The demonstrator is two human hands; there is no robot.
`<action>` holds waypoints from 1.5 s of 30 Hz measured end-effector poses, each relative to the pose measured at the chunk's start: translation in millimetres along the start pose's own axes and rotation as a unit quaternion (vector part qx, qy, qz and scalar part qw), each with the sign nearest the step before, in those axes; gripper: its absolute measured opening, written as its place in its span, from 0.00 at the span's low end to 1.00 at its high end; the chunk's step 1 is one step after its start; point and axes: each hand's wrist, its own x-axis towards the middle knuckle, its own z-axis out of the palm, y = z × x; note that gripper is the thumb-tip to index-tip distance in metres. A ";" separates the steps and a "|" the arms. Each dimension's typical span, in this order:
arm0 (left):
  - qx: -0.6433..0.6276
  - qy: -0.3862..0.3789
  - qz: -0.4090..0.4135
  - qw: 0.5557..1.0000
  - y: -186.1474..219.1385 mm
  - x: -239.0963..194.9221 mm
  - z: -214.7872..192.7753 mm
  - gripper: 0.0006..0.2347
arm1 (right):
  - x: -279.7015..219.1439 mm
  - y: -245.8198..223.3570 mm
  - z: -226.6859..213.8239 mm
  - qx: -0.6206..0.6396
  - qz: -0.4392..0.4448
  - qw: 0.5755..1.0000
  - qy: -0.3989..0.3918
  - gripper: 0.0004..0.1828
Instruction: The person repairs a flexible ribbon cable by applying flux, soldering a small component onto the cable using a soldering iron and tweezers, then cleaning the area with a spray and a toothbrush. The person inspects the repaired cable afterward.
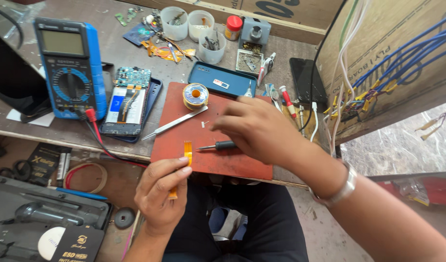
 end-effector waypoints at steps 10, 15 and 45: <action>0.001 0.004 -0.003 1.000 11.4 -13.5 -15.5 0.11 | 93.7 19.9 82.3 -0.029 -0.113 0.989 -0.094 0.08; 0.024 -0.011 0.013 1.000 11.4 -13.9 -23.6 0.12 | 102.1 14.7 82.1 -0.045 -0.128 0.988 -0.078 0.07; 0.031 -0.053 -0.014 0.998 -39.7 4.6 5.9 0.09 | -55.9 9.6 20.7 0.693 0.291 0.612 0.245 0.13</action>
